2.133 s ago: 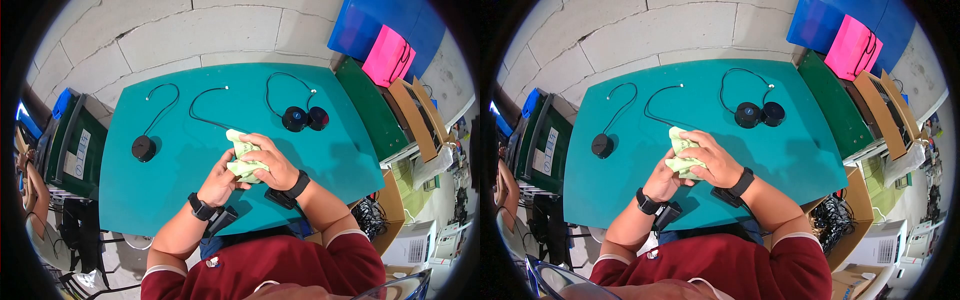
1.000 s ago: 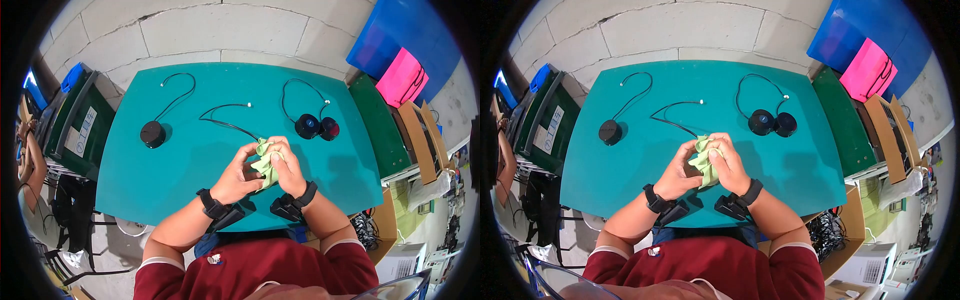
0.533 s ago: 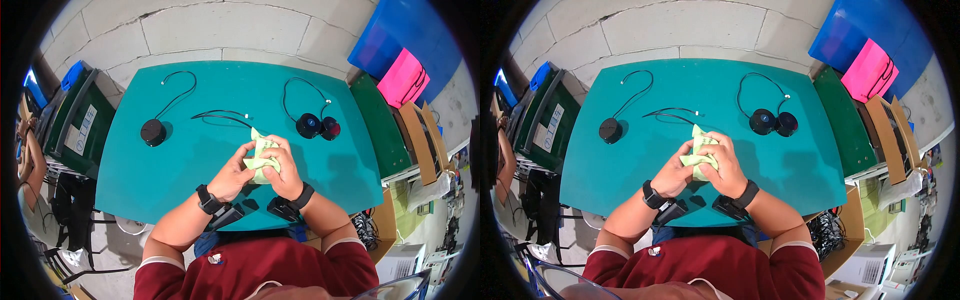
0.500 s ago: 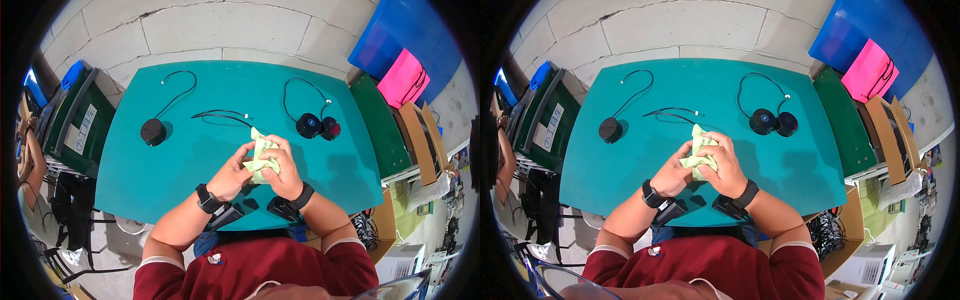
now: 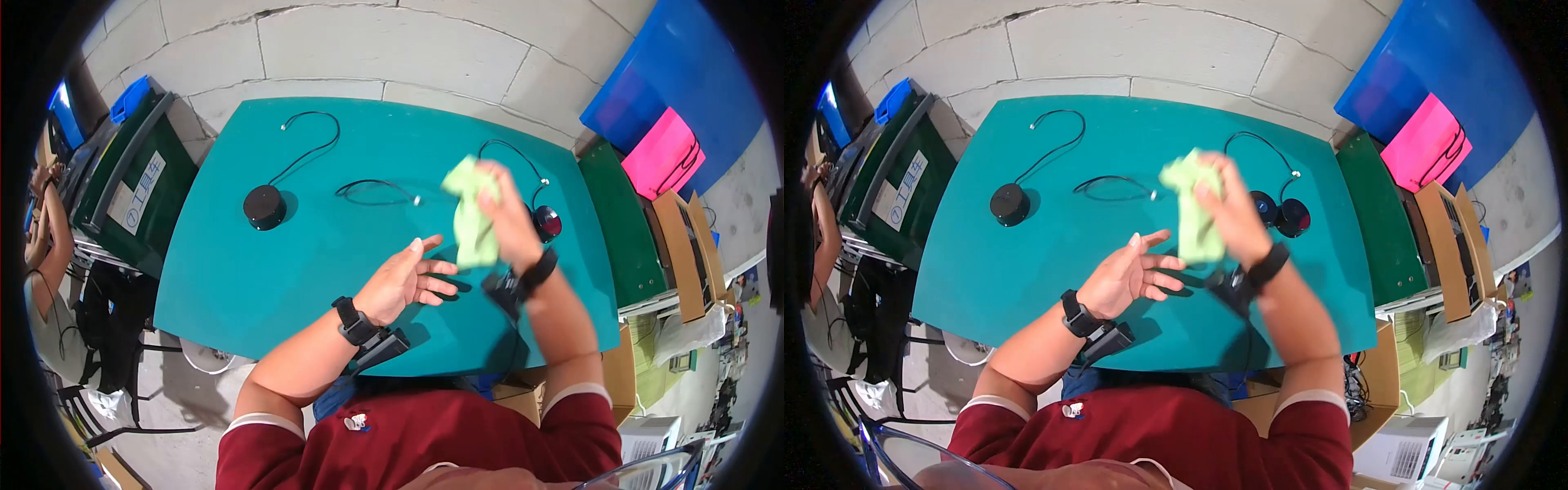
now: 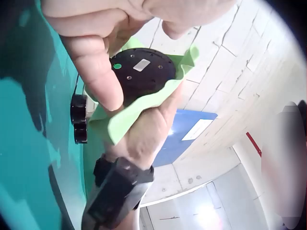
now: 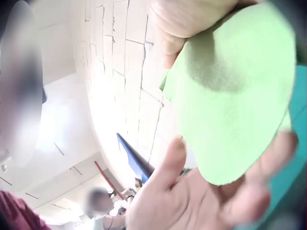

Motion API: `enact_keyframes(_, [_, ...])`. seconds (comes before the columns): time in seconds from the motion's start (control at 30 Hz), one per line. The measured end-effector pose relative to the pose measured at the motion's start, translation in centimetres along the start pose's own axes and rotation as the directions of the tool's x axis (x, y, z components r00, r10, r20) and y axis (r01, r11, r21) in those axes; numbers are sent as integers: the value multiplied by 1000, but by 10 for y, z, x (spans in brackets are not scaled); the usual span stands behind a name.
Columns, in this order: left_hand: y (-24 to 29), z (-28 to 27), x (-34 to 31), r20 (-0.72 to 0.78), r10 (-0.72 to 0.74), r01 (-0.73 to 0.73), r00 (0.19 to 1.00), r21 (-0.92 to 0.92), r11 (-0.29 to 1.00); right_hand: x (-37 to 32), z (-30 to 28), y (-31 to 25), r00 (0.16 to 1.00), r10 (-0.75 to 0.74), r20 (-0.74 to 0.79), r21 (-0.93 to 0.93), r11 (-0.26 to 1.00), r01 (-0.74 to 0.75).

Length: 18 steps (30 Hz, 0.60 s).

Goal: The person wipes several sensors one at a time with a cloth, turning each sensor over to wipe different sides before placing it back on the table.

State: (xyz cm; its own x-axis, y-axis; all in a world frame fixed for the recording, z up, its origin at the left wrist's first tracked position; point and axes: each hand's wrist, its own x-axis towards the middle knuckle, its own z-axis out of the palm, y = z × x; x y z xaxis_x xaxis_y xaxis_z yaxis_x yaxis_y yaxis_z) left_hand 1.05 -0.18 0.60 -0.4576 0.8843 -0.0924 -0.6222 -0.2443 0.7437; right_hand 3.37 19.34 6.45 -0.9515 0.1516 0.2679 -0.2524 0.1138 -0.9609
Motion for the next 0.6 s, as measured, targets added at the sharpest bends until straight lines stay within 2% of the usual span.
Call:
enact_keyframes(0.03, [1, 4, -1, -24, 23, -22, 999, 70, 997, 23, -11, -6, 999, -5, -40, 61, 998, 8])
enact_keyframes(0.1, [2, 4, -2, -31, 39, -36, 999, 107, 994, 69, -31, -26, 991, -78, -108, 31, 996, 82])
enact_keyframes(0.17, [2, 1, -2, 91, 3, -12, 996, 102, 995, 108, -48, -49, 970, -189, -152, -29, 982, 187])
enact_keyframes(0.2, [4, 3, -3, 96, -5, -5, 995, 106, 994, 124, -54, -58, 939, -298, -170, -106, 953, 284])
enact_keyframes(0.23, [5, 4, -3, 95, -3, -7, 995, 96, 995, 134, -57, -65, 897, -405, -179, -183, 909, 374])
enact_keyframes(0.27, [5, 4, -3, 104, 2, -12, 995, 95, 995, 137, -55, -70, 900, -398, -175, -185, 911, 367])
enact_keyframes(0.33, [3, 4, -4, 107, 0, -10, 994, 89, 996, 139, -48, -74, 855, -488, -175, -213, 867, 451])
enact_keyframes(0.37, [3, 4, -4, 101, -2, -7, 995, 93, 996, 137, -47, -66, 858, -483, -176, -212, 870, 446])
enact_keyframes(0.43, [2, 4, -3, 102, 2, -12, 995, 102, 995, 127, -49, -38, 886, -459, -62, -531, 767, 360])
enact_keyframes(0.5, [0, 5, -3, 122, -35, 22, 992, 109, 994, 107, -47, -4, 867, -456, 201, -757, 490, 433])
enact_keyframes(0.57, [0, 5, -3, 127, -54, 40, 990, 115, 993, 80, -40, 24, 919, -234, 318, -767, 507, 394])
enact_keyframes(0.6, [0, 6, -2, 123, -52, 37, 991, 116, 993, 68, -37, 34, 939, -117, 325, -771, 543, 334])
